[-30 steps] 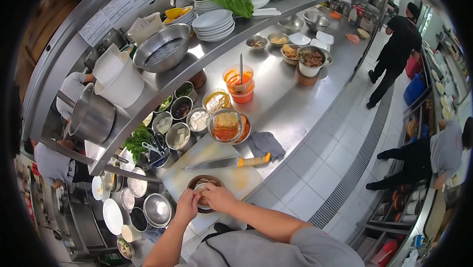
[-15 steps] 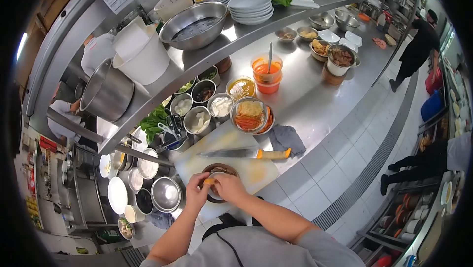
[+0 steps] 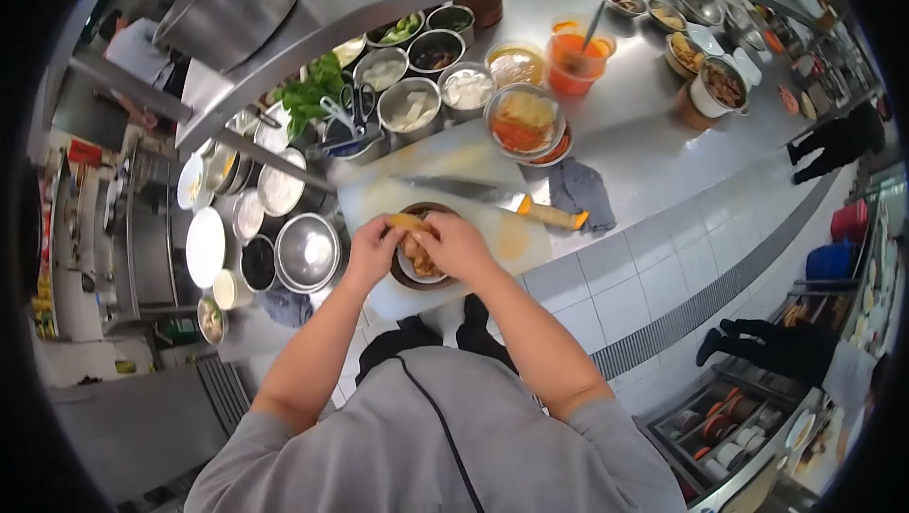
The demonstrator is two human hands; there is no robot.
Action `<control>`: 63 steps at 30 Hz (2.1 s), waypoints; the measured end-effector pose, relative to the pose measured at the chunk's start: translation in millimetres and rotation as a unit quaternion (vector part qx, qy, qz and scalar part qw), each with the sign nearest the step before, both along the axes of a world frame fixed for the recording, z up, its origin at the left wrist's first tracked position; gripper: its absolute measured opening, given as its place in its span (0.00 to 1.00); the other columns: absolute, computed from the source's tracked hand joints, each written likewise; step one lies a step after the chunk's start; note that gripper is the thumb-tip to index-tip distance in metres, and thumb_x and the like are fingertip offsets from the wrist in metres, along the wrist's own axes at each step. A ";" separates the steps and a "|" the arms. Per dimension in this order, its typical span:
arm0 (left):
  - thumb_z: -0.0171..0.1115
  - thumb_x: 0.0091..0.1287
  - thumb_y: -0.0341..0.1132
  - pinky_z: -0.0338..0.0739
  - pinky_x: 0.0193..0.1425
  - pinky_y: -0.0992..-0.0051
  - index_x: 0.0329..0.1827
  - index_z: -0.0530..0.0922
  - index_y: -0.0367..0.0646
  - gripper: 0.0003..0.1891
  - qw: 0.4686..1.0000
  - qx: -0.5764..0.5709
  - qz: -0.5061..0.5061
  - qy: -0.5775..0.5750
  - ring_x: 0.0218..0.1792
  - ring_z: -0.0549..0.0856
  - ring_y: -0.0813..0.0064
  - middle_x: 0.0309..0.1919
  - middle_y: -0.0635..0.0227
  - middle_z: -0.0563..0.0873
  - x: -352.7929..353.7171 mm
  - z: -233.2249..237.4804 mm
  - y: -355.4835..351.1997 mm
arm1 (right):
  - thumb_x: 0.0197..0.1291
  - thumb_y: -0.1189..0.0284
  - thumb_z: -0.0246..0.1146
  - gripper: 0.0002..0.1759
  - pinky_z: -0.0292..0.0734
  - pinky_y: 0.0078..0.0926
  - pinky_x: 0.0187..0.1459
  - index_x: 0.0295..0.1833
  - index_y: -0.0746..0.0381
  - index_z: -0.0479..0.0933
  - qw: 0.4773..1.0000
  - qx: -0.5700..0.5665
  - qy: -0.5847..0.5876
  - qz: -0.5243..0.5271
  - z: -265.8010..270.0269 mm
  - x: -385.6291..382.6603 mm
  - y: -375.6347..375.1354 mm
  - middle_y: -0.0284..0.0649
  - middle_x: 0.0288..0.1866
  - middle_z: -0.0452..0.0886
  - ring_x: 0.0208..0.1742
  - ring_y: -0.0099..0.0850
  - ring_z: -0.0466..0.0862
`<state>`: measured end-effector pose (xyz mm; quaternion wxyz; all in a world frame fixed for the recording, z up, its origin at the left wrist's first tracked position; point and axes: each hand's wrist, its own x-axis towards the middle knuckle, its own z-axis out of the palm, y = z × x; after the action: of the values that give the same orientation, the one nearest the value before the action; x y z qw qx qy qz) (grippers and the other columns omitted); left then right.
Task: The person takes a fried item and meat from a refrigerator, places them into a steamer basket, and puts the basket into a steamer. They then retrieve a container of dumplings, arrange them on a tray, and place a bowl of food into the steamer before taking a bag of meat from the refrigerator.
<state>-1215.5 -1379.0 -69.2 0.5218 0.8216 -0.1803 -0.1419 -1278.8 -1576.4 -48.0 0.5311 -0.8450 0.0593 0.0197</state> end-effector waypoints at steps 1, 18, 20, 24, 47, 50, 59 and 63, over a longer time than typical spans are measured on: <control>0.65 0.77 0.31 0.80 0.47 0.77 0.50 0.83 0.36 0.07 0.999 -0.031 0.012 0.027 0.38 0.84 0.82 0.39 0.69 0.89 4.3 -2.2 -3.0 | 0.64 0.65 0.69 0.12 0.79 0.45 0.43 0.40 0.64 0.82 1.000 0.000 0.004 0.008 -1.9 0.3 -2.2 0.51 0.39 0.85 0.41 0.52 0.85; 0.68 0.74 0.25 0.83 0.55 0.74 0.61 0.79 0.34 0.15 0.977 -0.145 -0.028 0.153 0.49 0.87 0.77 0.48 0.65 0.89 9.1 10.5 -18.3 | 0.66 0.76 0.69 0.15 0.82 0.32 0.51 0.56 0.68 0.79 0.989 0.146 -0.018 -0.002 -9.6 19.1 -15.0 0.45 0.47 0.88 0.46 0.33 0.87; 0.68 0.73 0.25 0.84 0.55 0.73 0.61 0.79 0.34 0.16 0.984 -0.098 -0.043 0.139 0.50 0.87 0.77 0.50 0.64 0.89 11.5 3.5 -15.3 | 0.68 0.78 0.68 0.15 0.82 0.26 0.49 0.58 0.66 0.78 0.989 0.148 -0.001 -0.020 -15.6 21.0 -14.8 0.38 0.45 0.86 0.44 0.23 0.84; 0.74 0.67 0.27 0.84 0.53 0.71 0.59 0.81 0.35 0.19 0.994 -0.087 -0.015 0.070 0.49 0.89 0.73 0.50 0.61 0.89 2.4 6.3 -11.9 | 0.64 0.80 0.69 0.19 0.82 0.31 0.52 0.61 0.66 0.78 0.996 0.086 0.020 0.001 1.9 13.5 -15.7 0.43 0.48 0.88 0.48 0.32 0.87; 0.78 0.58 0.34 0.82 0.57 0.60 0.44 0.92 0.46 0.11 0.953 0.127 -0.135 -0.239 0.54 0.86 0.54 0.55 0.58 0.84 -29.8 32.8 3.1 | 0.69 0.75 0.66 0.09 0.80 0.29 0.35 0.52 0.66 0.78 0.971 0.209 0.107 -0.048 3.3 -15.7 -25.1 0.38 0.36 0.85 0.32 0.27 0.85; 0.77 0.60 0.34 0.80 0.58 0.65 0.53 0.89 0.45 0.17 0.979 0.039 -0.089 -0.178 0.55 0.85 0.59 0.57 0.58 0.84 -29.4 41.3 -4.5 | 0.65 0.73 0.70 0.14 0.82 0.31 0.41 0.54 0.65 0.79 0.998 0.040 -0.019 -0.051 -0.3 -17.1 -13.6 0.40 0.36 0.85 0.36 0.31 0.85; 0.66 0.75 0.26 0.80 0.45 0.79 0.50 0.84 0.36 0.05 0.974 -0.148 0.052 0.164 0.36 0.82 0.85 0.35 0.75 0.87 -13.2 7.7 10.9 | 0.63 0.66 0.68 0.16 0.84 0.41 0.49 0.54 0.60 0.88 0.979 -0.100 -0.092 -0.154 9.7 47.8 -104.9 0.49 0.43 0.90 0.46 0.47 0.90; 0.65 0.76 0.25 0.80 0.45 0.80 0.56 0.81 0.36 0.09 0.959 -0.212 0.089 0.164 0.36 0.82 0.84 0.41 0.72 0.86 -24.9 -6.2 9.6 | 0.65 0.64 0.64 0.14 0.85 0.46 0.50 0.47 0.60 0.89 0.928 -0.322 -0.018 -0.187 28.6 102.6 -167.1 0.50 0.44 0.90 0.48 0.49 0.90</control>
<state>-1240.5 -1369.3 -75.4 0.7171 0.6701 -0.0447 -0.1861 -1176.2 -1743.5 -19.4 0.2258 -0.9444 0.2096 -0.1149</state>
